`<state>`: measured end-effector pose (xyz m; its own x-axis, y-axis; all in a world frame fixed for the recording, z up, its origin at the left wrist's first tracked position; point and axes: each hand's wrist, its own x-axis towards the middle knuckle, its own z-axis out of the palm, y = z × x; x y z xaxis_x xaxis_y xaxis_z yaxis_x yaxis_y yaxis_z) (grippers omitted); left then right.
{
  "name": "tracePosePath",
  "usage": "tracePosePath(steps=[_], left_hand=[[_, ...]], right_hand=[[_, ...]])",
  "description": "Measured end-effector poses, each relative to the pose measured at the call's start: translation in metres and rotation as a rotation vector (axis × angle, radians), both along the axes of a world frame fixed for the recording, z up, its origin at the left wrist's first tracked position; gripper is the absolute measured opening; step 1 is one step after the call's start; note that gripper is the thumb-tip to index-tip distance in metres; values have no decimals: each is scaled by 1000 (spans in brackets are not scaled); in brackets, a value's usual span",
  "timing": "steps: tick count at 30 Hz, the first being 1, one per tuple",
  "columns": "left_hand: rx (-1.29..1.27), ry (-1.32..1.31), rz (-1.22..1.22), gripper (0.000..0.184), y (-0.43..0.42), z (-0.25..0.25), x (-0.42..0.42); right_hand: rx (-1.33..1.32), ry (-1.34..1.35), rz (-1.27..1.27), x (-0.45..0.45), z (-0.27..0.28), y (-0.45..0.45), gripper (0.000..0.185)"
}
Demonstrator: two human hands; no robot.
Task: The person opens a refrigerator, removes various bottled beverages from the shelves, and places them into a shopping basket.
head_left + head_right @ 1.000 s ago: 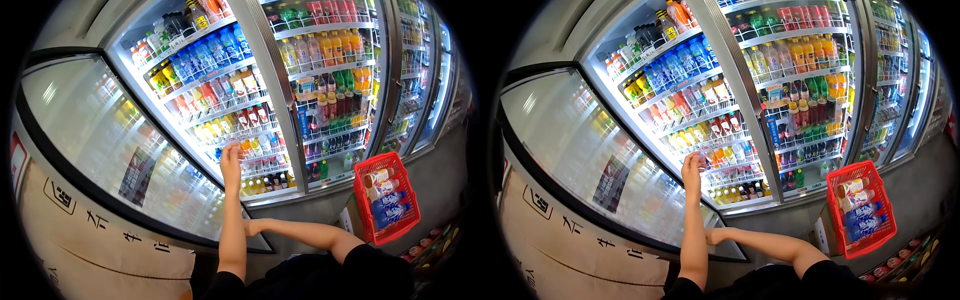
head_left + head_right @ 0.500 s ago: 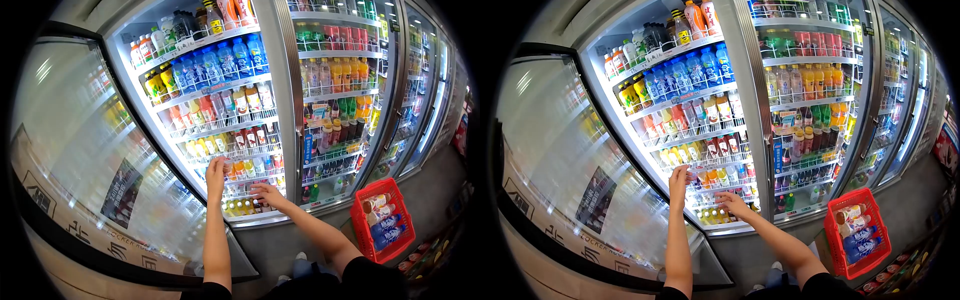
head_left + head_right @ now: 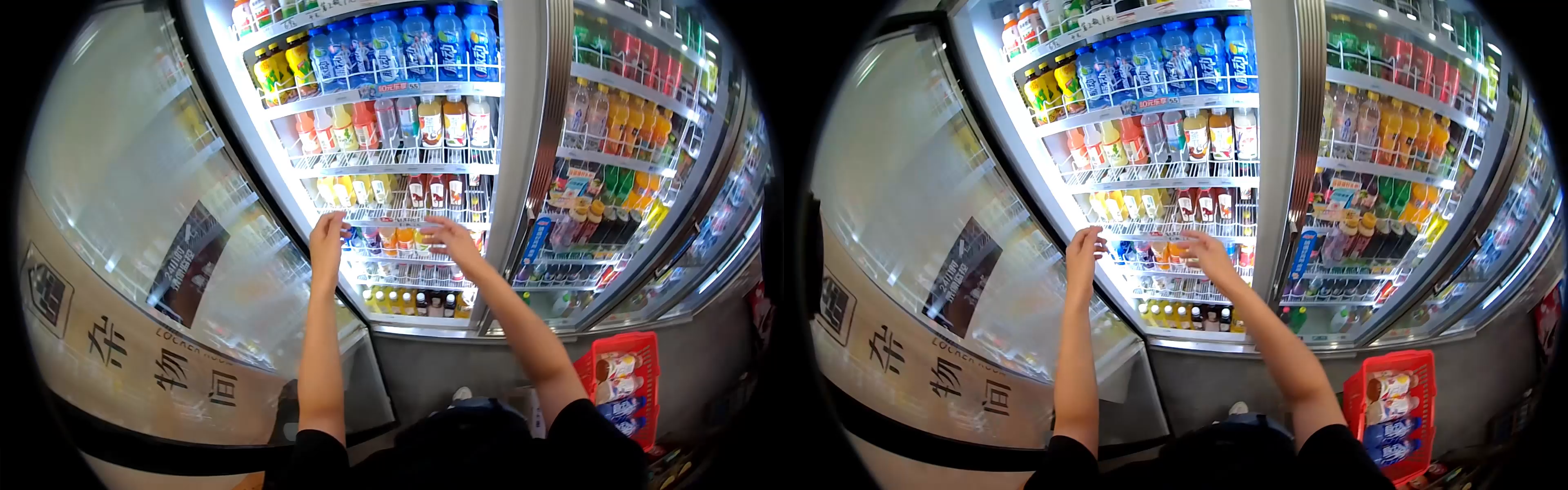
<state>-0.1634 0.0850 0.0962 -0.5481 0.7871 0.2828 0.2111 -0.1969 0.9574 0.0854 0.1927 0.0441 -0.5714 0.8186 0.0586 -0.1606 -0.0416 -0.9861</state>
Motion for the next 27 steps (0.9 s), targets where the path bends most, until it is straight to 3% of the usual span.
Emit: tracePosePath(steps=[5, 12, 17, 25, 27], left_hand=[[127, 112, -109, 27, 51, 62, 36], [195, 23, -205, 32, 151, 116, 55], [247, -98, -156, 34, 186, 130, 38], [315, 72, -139, 46, 203, 144, -7], [295, 98, -146, 52, 204, 158, -15]], right_hand=[[165, 49, -2, 9, 57, 37, 42], [284, 138, -113, -4, 123, 101, 41], [414, 198, -167, -9, 146, 141, 42], [605, 201, -248, -62, 176, 189, 42], [838, 225, -373, -88, 186, 216, 43]])
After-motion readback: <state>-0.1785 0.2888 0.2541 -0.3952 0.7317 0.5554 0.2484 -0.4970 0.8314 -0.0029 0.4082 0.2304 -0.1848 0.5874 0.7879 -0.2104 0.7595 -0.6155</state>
